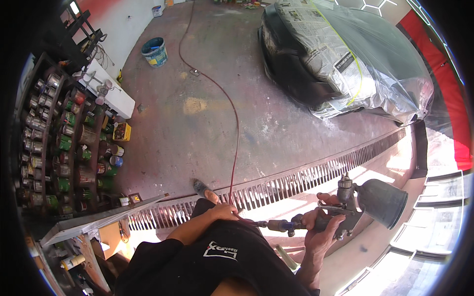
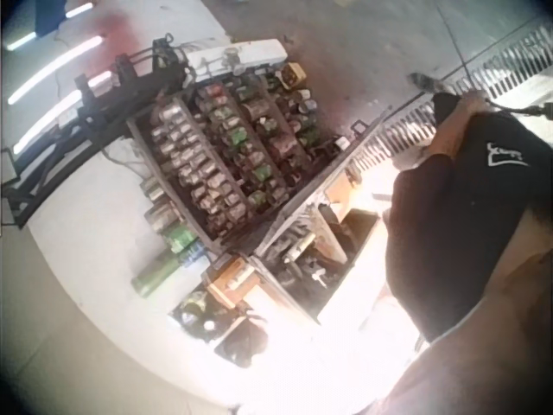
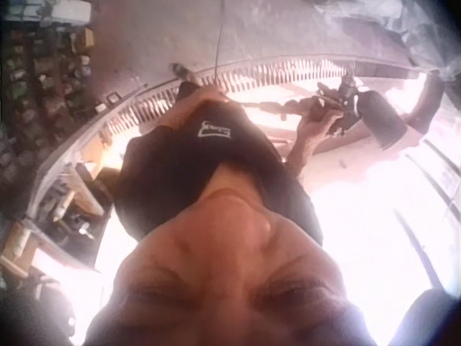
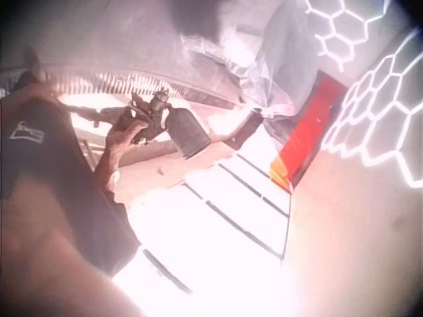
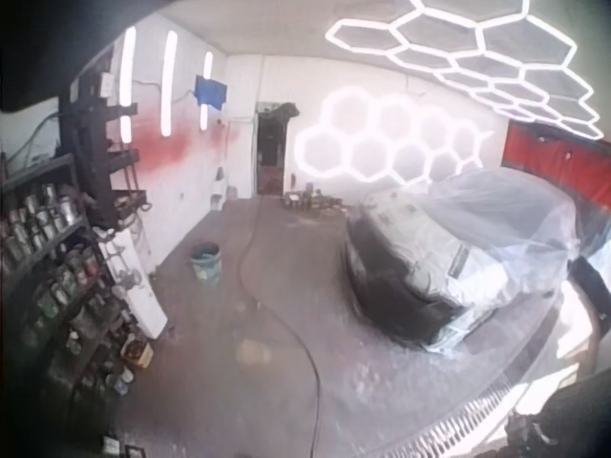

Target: The person uses a spray gun to apply black paint to a car's rear bumper. They walk around the vehicle, refilling the spray gun from a paint can, and repeatedly spray the same area while occasionally touching the surface.

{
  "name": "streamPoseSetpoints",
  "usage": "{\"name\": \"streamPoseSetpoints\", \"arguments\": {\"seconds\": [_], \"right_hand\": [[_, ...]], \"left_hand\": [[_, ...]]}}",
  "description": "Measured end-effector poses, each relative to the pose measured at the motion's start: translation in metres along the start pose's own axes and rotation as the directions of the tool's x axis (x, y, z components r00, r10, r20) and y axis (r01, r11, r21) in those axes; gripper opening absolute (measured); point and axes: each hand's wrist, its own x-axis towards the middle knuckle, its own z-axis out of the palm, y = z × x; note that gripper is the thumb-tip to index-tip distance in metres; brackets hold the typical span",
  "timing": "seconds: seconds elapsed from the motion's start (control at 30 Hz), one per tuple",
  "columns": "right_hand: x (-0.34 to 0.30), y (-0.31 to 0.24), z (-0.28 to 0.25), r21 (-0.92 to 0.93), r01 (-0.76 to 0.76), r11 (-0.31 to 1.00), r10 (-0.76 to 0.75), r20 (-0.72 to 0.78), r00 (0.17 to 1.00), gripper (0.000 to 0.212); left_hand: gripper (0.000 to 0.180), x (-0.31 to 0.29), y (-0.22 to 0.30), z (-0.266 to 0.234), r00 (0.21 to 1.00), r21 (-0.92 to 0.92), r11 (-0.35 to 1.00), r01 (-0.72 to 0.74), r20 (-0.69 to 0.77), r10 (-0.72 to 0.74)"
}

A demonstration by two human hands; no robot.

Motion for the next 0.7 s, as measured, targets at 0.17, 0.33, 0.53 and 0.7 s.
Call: {"name": "streamPoseSetpoints", "arguments": {"seconds": [0.17, 0.33, 0.53, 0.7], "right_hand": [[-0.009, -0.008, -0.069, 0.106, -0.006, 0.994, 0.013, -0.063, 0.998, 0.064], [-0.033, 0.0, -0.089, 0.124, -0.114, 0.986, 0.138, -0.204, 0.969, 0.062], [-0.053, -0.006, -0.096, 0.174, -0.16, 0.972, 0.194, -0.201, 0.96, 0.058], [-0.087, 0.004, -0.095, 0.123, -0.182, 0.976, 0.205, -0.207, 0.957, 0.055]], "left_hand": [[0.037, -0.035, -0.022, 0.073, 0.962, 0.206, 0.962, 0.178, -0.24, -0.127], [0.026, -0.127, -0.02, 0.104, 0.93, 0.087, 0.973, 0.215, -0.323, -0.177], [0.027, -0.181, -0.01, 0.136, 0.854, -0.039, 0.974, 0.222, -0.475, -0.213], [0.035, -0.227, -0.011, 0.179, 0.853, -0.08, 0.976, 0.203, -0.475, -0.217]]}}
